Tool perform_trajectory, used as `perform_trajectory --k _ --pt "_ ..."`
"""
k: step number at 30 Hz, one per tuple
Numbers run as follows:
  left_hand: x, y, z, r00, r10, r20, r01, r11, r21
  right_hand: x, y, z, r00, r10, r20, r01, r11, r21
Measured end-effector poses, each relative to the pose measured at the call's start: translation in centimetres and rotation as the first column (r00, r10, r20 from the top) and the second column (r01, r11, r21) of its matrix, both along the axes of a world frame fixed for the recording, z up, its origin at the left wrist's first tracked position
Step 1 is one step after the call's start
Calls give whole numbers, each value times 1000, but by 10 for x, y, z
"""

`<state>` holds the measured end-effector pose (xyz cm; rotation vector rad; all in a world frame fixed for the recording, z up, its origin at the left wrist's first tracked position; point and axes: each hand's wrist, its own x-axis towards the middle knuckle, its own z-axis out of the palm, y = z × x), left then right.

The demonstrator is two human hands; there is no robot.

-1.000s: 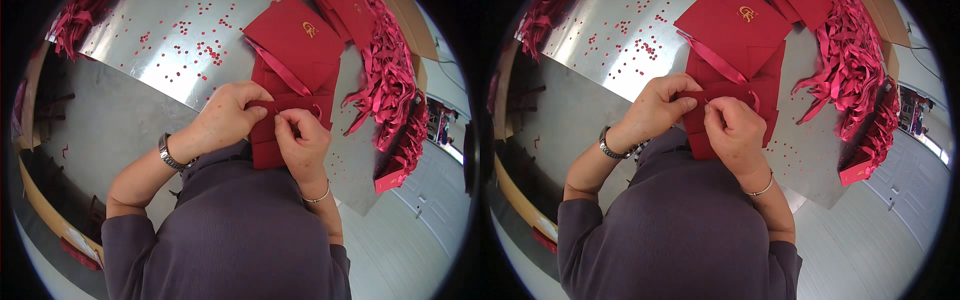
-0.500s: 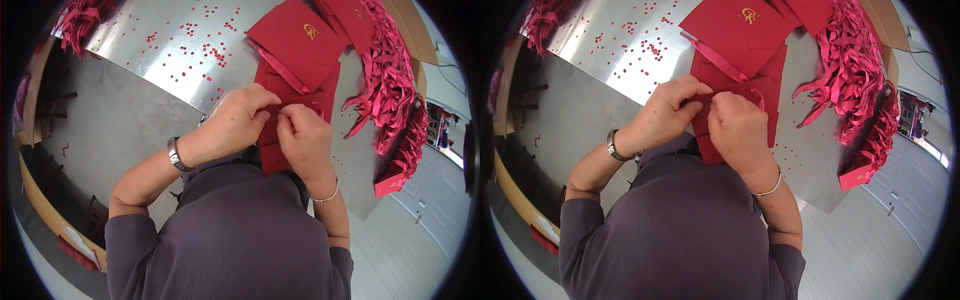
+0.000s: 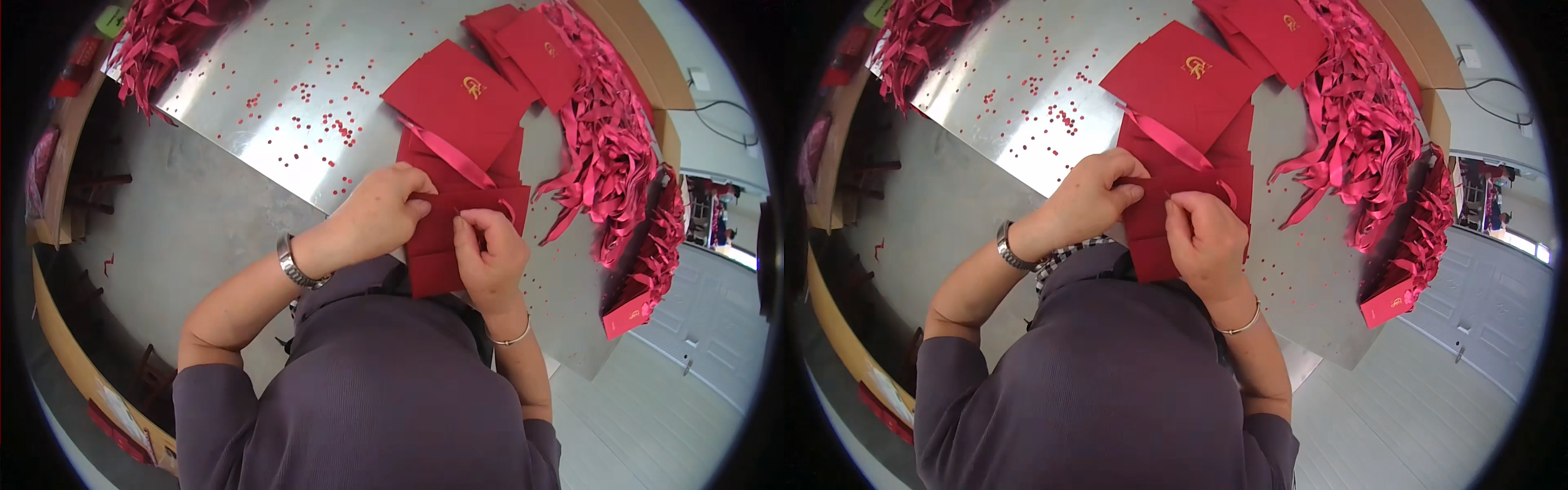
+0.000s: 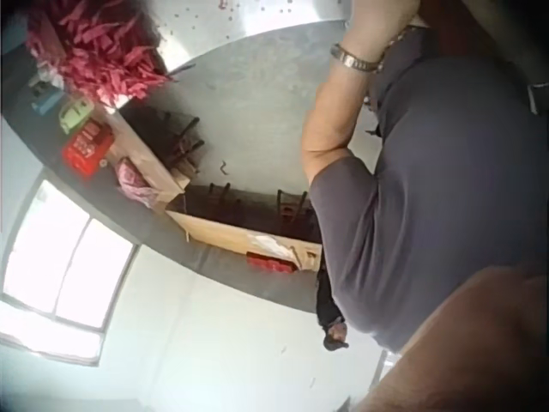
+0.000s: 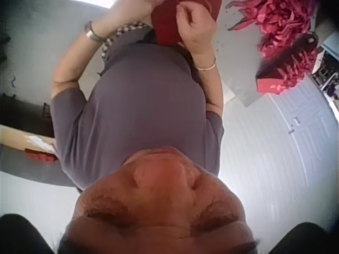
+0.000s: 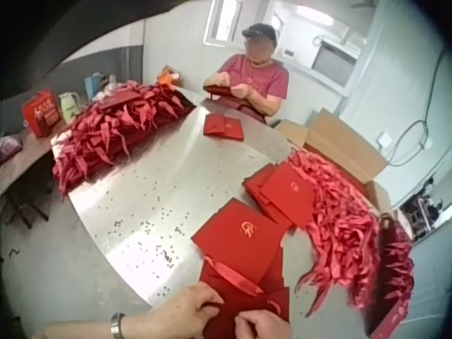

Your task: The person assembles gift bags by threading ribbon handles through the holes on each red pouch and securing them by hand.

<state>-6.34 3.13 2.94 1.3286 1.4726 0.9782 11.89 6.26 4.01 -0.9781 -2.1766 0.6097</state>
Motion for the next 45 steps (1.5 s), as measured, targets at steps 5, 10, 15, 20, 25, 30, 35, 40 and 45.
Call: perform_trajectory --k 5,10,15,20,25,30,35,40,45 --pt "-2 12 12 989 -41 142 84 947 -309 6 3 -13 994 -55 -90 51 997 -53" --pt "-3 16 15 972 -3 233 93 921 -378 3 10 -8 993 66 -99 -67 998 -8" --pt "-5 16 7 960 17 280 99 914 -394 -3 14 -7 996 32 -89 -40 995 -91" --pt "-6 13 5 948 24 317 109 912 -396 -3 13 -2 994 -81 -68 44 903 -427" --pt "-10 6 -3 923 -46 383 203 901 -383 0 12 0 991 -100 -83 36 824 -566" --pt "-13 10 2 915 -34 403 201 903 -380 -4 12 -2 994 -40 -98 -7 901 -434" --pt "-17 16 -5 937 -55 346 173 932 -320 -21 18 6 995 -70 69 95 866 -491" --pt "-1 9 17 988 -122 -100 131 988 88 -16 7 19 921 26 389 -106 977 186" --pt "9 -6 -4 970 -240 -30 237 968 -80 -6 5 -9 967 -11 256 -41 979 198"
